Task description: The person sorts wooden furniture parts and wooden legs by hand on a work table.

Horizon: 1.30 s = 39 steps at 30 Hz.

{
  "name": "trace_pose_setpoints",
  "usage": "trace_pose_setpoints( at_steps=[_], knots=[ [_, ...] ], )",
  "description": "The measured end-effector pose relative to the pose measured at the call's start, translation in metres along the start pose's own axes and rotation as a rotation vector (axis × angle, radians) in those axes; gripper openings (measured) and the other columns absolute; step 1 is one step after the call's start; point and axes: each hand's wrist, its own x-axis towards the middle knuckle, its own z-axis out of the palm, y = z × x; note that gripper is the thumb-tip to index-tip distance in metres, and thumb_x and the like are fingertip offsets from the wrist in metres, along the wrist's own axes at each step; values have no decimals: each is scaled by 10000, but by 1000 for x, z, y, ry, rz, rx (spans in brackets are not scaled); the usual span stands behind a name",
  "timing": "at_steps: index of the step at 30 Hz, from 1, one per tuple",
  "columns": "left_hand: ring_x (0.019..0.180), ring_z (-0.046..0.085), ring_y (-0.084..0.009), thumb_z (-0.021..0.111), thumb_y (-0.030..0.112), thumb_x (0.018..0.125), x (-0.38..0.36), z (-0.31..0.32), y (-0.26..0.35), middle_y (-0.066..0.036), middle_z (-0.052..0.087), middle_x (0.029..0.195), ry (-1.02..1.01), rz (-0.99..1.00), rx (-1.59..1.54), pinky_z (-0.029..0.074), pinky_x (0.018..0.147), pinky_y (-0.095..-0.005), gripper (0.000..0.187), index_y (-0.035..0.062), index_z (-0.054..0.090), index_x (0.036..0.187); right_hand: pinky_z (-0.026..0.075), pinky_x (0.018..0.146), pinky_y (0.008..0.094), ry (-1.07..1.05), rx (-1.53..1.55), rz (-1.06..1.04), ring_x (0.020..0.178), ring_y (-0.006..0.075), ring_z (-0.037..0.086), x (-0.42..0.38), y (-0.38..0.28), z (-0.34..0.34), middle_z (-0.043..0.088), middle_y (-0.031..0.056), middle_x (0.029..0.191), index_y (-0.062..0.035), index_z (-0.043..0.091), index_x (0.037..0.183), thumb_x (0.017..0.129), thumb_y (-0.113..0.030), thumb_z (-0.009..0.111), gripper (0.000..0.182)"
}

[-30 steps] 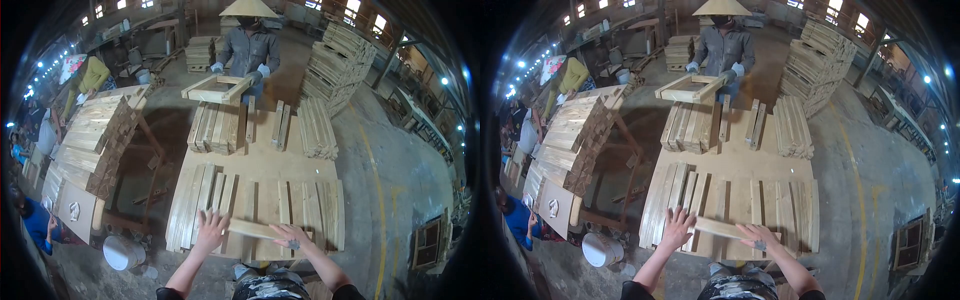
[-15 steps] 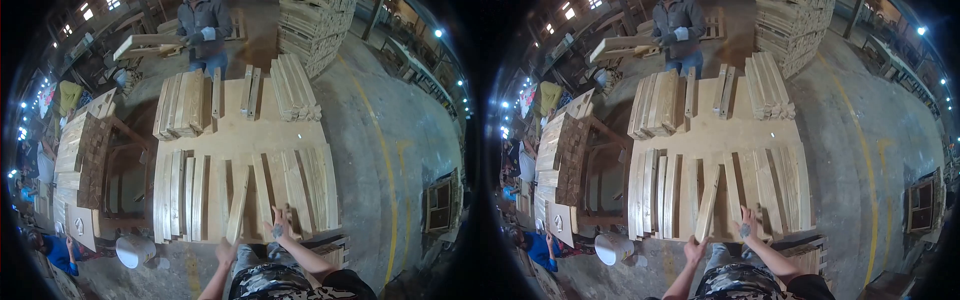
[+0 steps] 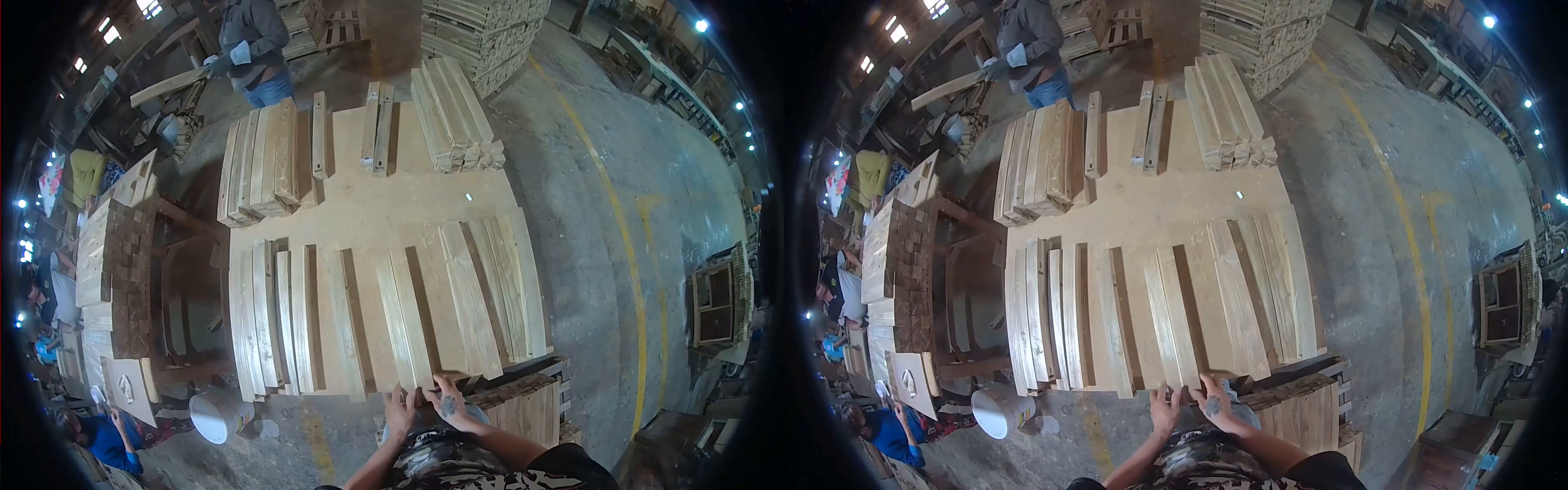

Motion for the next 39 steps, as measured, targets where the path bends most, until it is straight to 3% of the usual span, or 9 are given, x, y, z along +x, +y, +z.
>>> trace_pose_setpoints(
  at_steps=[2, 5, 6, 9, 16, 25, 29, 33, 39],
  knots=[
    [1057, 632, -431, 598, 455, 988, -4, -5, -16, -290, 584, 1226, -136, -96, -89, 522, 892, -510, 612, 32, 503, 1419, 587, 763, 412, 18, 87, 48, 885, 368, 710, -19, 27, 12, 645, 189, 1201, 2, 597, 1271, 941, -478, 683, 588],
    [1089, 640, -356, 482, 530, 1036, 11, 5, -44, -227, 600, 1285, -416, -458, -511, 525, 926, -472, 631, 30, 517, 1418, 542, 936, 505, -403, 646, 656, 1156, 382, 641, -12, 61, 28, 602, 201, 1349, -37, 487, 1431, 991, -555, 580, 686],
    [1109, 640, -343, 443, 558, 1044, 14, 14, -49, -208, 605, 1304, -441, -595, -766, 525, 945, -469, 650, 31, 523, 1415, 505, 1019, 534, -326, 798, 814, 1273, 370, 580, -10, 37, 25, 497, 186, 1484, -75, 375, 1519, 1000, -647, 477, 779],
    [1152, 638, -337, 357, 588, 1062, 20, 8, -31, -174, 624, 1309, -414, -667, -974, 521, 996, -475, 685, 17, 533, 1398, 464, 1082, 534, -454, 1279, 904, 1332, 375, 530, 5, 40, 25, 427, 181, 1540, -84, 283, 1561, 987, -688, 439, 847],
    [1168, 638, -332, 320, 479, 1104, 10, -38, -26, -210, 625, 1304, -522, -480, -1221, 532, 969, -438, 640, -61, 509, 1390, 476, 1074, 515, -466, 1215, 797, 1265, 333, 576, -5, 8, -5, 512, 150, 1463, -79, 400, 1498, 1004, -672, 400, 772],
    [1068, 659, -214, 718, 331, 959, 9, 7, -41, -166, 706, 1143, -248, -318, -657, 512, 905, -299, 514, -91, 630, 1240, 589, 904, 427, -333, 649, 634, 1033, 248, 614, -9, 19, 19, 579, 129, 1285, -56, 431, 1447, 962, -691, 509, 802],
    [1161, 635, -258, 492, 508, 1051, 16, 7, -52, -164, 658, 1276, -364, -749, -884, 486, 1020, -380, 639, -45, 557, 1366, 527, 1025, 492, -411, 1042, 827, 1251, 335, 559, -6, 35, 19, 493, 193, 1451, -76, 330, 1526, 946, -754, 434, 898],
    [1305, 550, -334, 325, 614, 1058, 19, 22, -57, -203, 550, 1427, -525, -623, -1069, 457, 1070, -481, 763, -4, 415, 1496, 458, 1104, 537, -556, 1172, 833, 1388, 394, 467, -8, 53, 39, 420, 226, 1544, -110, 289, 1566, 941, -788, 344, 923],
    [1212, 611, -328, 319, 568, 1077, 1, -9, -47, -185, 609, 1339, -473, -577, -1108, 494, 1038, -481, 694, 5, 469, 1455, 579, 910, 430, -510, 1120, 779, 1074, 314, 700, -16, 35, -1, 629, 180, 1318, -46, 463, 1428, 971, -713, 442, 809]
  ],
)
